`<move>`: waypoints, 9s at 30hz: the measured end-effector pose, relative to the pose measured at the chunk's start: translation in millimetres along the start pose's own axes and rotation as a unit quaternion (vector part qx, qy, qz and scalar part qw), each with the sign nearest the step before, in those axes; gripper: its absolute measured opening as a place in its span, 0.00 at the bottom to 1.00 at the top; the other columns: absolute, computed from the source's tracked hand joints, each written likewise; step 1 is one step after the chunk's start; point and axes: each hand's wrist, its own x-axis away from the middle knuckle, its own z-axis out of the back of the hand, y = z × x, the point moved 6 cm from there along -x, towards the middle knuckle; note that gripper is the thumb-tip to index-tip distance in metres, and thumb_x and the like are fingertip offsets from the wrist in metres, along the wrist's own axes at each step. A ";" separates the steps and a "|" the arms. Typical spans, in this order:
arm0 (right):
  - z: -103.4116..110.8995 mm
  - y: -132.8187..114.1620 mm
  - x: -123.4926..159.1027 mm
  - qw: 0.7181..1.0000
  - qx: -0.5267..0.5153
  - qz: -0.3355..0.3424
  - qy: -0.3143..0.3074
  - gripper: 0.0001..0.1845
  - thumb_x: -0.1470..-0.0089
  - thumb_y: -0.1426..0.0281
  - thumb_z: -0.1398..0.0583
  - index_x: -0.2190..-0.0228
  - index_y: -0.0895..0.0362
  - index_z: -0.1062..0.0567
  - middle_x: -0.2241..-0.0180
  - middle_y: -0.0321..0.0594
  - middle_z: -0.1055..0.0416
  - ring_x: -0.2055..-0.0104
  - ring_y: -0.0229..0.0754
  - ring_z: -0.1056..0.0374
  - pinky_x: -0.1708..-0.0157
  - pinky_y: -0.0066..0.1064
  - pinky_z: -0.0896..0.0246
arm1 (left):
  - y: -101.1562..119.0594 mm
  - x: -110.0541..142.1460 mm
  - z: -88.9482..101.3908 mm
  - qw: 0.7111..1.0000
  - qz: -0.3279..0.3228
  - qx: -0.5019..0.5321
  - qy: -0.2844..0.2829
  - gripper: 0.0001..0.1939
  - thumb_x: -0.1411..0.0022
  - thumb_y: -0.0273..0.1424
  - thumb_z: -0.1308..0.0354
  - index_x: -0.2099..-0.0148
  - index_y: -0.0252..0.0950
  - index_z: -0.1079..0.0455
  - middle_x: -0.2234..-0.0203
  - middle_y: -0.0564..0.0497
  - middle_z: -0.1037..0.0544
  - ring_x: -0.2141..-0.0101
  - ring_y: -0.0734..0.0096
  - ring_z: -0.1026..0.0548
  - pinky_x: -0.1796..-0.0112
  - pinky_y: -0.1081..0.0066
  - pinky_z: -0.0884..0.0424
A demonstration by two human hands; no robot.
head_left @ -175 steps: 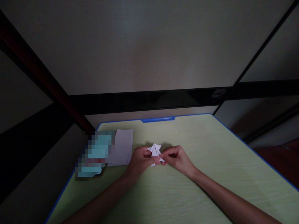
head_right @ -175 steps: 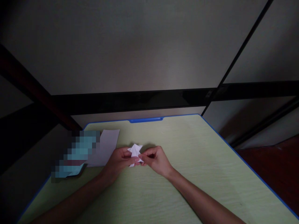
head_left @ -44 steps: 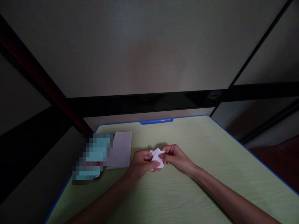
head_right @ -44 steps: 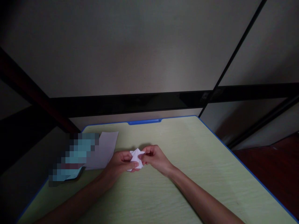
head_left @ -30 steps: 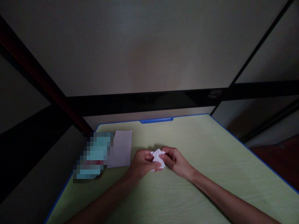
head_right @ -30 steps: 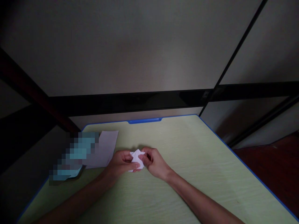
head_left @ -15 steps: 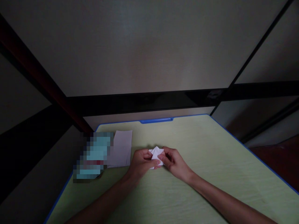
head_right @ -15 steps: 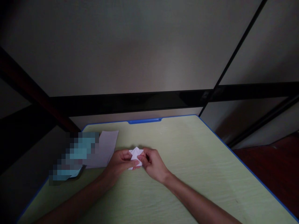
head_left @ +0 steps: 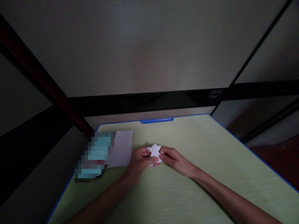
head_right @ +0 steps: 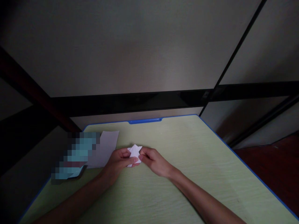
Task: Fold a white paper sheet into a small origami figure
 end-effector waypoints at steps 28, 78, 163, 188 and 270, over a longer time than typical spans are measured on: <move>1.8 8.1 3.9 0.991 -0.115 -0.020 0.068 0.13 0.54 0.66 0.47 0.84 0.59 0.41 0.85 0.29 0.49 0.82 0.30 0.53 0.82 0.23 0.57 | -10.0 5.0 -18.2 0.986 0.080 -0.037 -0.141 0.09 0.69 0.25 0.37 0.81 0.28 0.34 0.86 0.50 0.27 0.85 0.74 0.31 0.82 0.77 0.38; -4.6 -2.2 -2.2 0.985 -0.167 0.015 -0.034 0.16 0.51 0.64 0.49 0.83 0.60 0.38 0.83 0.32 0.43 0.80 0.30 0.49 0.79 0.24 0.55 | 5.0 7.4 -5.9 0.999 -0.037 -0.027 0.012 0.12 0.55 0.36 0.45 0.78 0.30 0.34 0.86 0.52 0.28 0.82 0.74 0.29 0.79 0.75 0.34; -5.0 1.9 1.4 0.986 -0.167 -0.004 -0.019 0.13 0.54 0.68 0.46 0.83 0.63 0.34 0.84 0.34 0.38 0.83 0.28 0.48 0.84 0.20 0.54 | -0.7 4.9 -11.8 0.993 -0.069 -0.044 -0.083 0.13 0.54 0.36 0.46 0.79 0.29 0.36 0.87 0.52 0.31 0.85 0.78 0.33 0.83 0.77 0.37; -4.2 2.4 1.0 0.988 -0.152 -0.016 0.034 0.15 0.54 0.64 0.47 0.85 0.60 0.39 0.86 0.32 0.42 0.83 0.29 0.48 0.82 0.23 0.54 | -1.3 4.3 -12.7 0.992 -0.080 -0.076 -0.061 0.15 0.53 0.38 0.49 0.82 0.32 0.40 0.91 0.55 0.35 0.89 0.82 0.39 0.85 0.79 0.42; 3.7 10.4 4.8 0.983 -0.133 -0.046 0.122 0.17 0.56 0.61 0.46 0.85 0.60 0.39 0.86 0.29 0.49 0.83 0.29 0.55 0.84 0.23 0.60 | -4.8 2.2 -19.1 0.987 -0.027 -0.051 -0.147 0.11 0.57 0.34 0.43 0.76 0.29 0.36 0.84 0.54 0.33 0.83 0.80 0.36 0.82 0.80 0.41</move>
